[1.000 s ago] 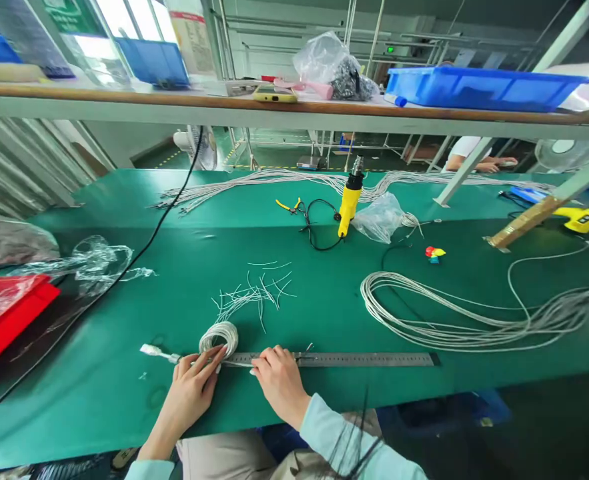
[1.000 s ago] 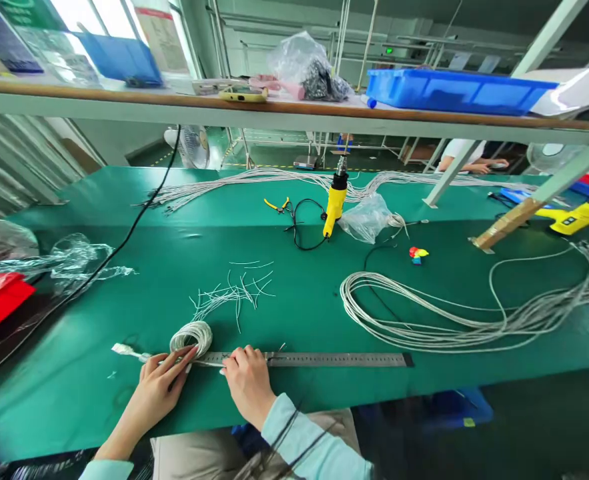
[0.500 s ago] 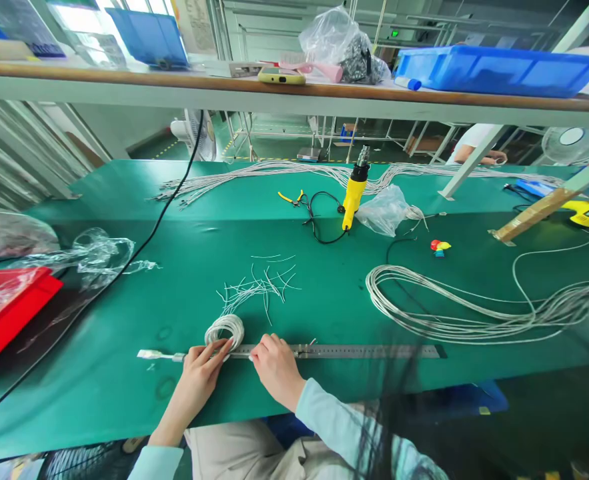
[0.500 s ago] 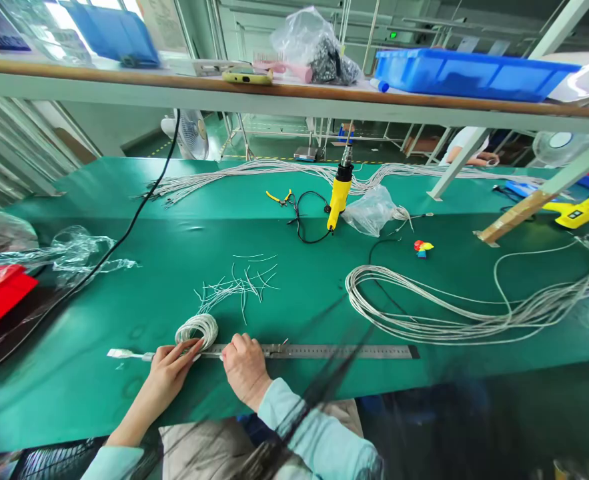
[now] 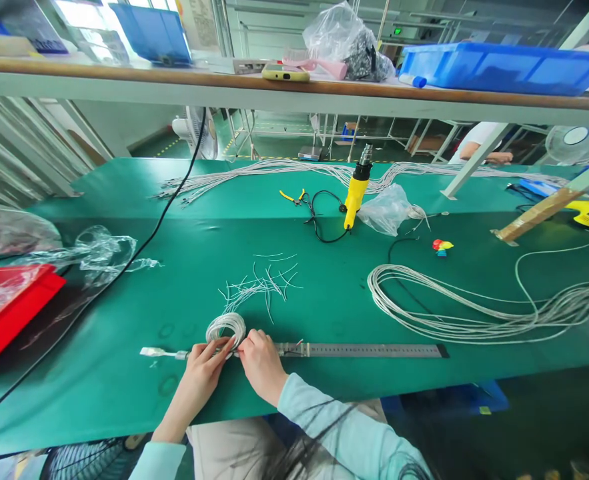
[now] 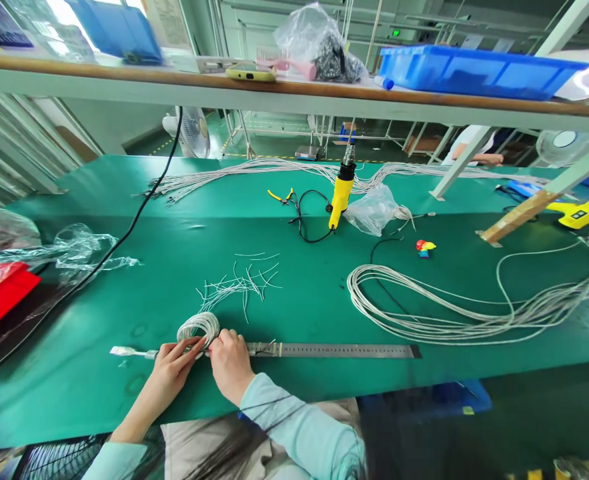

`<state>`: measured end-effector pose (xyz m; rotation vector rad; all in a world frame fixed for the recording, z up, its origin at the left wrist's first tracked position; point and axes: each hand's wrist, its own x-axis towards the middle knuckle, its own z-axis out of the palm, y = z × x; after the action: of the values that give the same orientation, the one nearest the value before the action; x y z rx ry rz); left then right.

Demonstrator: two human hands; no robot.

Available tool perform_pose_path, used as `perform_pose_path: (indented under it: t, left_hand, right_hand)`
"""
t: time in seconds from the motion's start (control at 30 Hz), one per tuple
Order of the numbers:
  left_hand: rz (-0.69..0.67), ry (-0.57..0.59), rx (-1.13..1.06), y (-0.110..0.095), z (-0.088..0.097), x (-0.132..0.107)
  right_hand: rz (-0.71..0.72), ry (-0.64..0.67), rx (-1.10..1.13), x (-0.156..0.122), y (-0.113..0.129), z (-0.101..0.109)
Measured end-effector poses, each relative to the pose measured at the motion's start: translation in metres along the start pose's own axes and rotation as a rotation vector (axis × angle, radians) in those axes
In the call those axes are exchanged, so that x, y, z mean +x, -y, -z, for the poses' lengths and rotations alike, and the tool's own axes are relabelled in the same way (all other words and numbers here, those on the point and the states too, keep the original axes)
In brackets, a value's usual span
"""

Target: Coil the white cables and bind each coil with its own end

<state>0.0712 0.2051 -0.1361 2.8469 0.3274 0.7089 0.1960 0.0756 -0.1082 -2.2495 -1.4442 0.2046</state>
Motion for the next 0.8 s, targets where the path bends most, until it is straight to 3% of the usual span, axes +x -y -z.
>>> perform_pose_path:
  t: [0.43, 0.8]
  left_hand:
    - [-0.013, -0.013, -0.003, 0.0, 0.0, 0.001]
    - [-0.002, 0.001, 0.01, -0.001, 0.001, 0.002]
  right_hand:
    - [0.001, -0.022, 0.077, -0.013, -0.017, 0.011]
    - [0.002, -0.01, 0.076, -0.015, -0.015, 0.011]
